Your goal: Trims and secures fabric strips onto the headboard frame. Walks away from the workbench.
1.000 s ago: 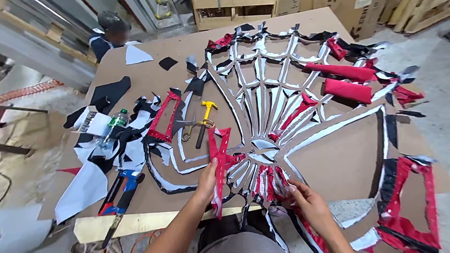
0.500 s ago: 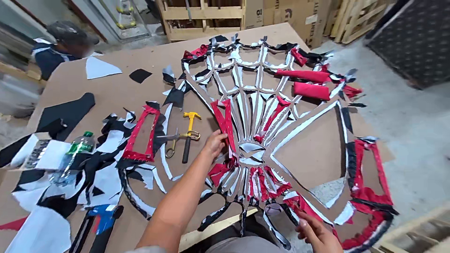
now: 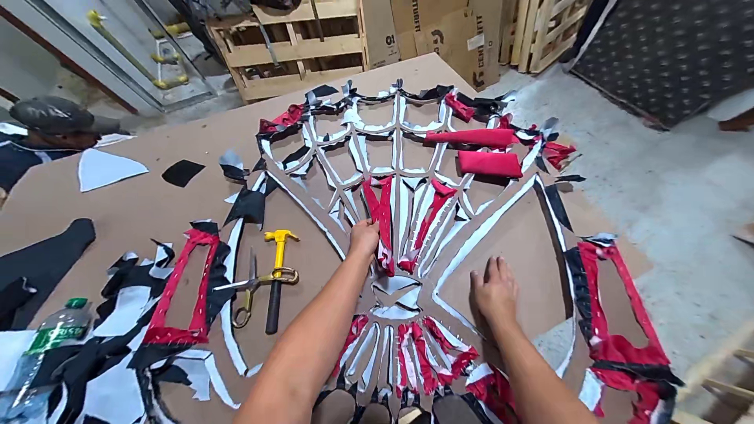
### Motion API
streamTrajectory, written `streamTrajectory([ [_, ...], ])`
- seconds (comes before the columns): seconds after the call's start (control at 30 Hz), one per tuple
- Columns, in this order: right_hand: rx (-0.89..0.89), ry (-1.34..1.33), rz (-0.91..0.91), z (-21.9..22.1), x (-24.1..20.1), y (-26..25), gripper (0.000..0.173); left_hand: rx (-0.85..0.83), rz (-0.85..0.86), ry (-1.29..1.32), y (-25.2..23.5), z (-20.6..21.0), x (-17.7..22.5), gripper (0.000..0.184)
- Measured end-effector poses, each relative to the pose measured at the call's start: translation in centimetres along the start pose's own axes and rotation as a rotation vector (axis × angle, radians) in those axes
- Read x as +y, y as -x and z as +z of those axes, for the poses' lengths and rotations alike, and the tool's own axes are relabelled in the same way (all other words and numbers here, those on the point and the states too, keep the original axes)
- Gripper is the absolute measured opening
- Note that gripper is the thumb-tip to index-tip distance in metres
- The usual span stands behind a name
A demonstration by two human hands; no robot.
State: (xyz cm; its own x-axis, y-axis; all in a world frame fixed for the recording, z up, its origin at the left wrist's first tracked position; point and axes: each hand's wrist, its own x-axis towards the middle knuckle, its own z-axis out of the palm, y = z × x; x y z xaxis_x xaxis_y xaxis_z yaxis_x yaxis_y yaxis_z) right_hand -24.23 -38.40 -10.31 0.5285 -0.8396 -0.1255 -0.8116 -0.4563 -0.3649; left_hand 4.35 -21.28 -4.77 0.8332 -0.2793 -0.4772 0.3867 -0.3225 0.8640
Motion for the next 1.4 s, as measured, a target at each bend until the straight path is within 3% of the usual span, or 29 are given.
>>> streamTrajectory([
  [0.17,0.117,0.211,0.013,4.1,0.0,-1.2,0.077,0.014,0.008,-0.117,-2.7,0.4,-0.6,0.03],
  [0.47,0.159,0.226,0.013,4.1,0.6,-1.3,0.079,0.03,-0.028,-0.387,-5.4,2.0,0.4,0.033],
  [0.67,0.145,0.219,0.016,4.4,0.7,-1.4,0.079,-0.029,-0.037,-0.36,-6.5,1.7,0.3,0.04],
  [0.93,0.144,0.205,0.019,4.5,0.8,-1.7,0.078,-0.051,-0.012,-0.329,-6.3,1.6,0.3,0.034],
  [1.13,0.171,0.203,0.009,4.2,0.5,-1.9,0.079,-0.002,0.013,-0.574,-5.6,1.4,1.2,0.035],
  [1.27,0.196,0.225,0.011,4.3,0.5,-1.9,0.078,0.033,0.008,-0.59,-5.4,1.3,0.9,0.036],
  [1.33,0.2,0.223,0.01,4.3,0.5,-1.8,0.078,0.05,0.033,-0.608,-4.6,1.4,1.1,0.04],
  [1.4,0.213,0.219,0.006,4.5,0.5,-1.8,0.078,0.066,0.114,-0.664,-3.3,1.8,1.1,0.058],
])
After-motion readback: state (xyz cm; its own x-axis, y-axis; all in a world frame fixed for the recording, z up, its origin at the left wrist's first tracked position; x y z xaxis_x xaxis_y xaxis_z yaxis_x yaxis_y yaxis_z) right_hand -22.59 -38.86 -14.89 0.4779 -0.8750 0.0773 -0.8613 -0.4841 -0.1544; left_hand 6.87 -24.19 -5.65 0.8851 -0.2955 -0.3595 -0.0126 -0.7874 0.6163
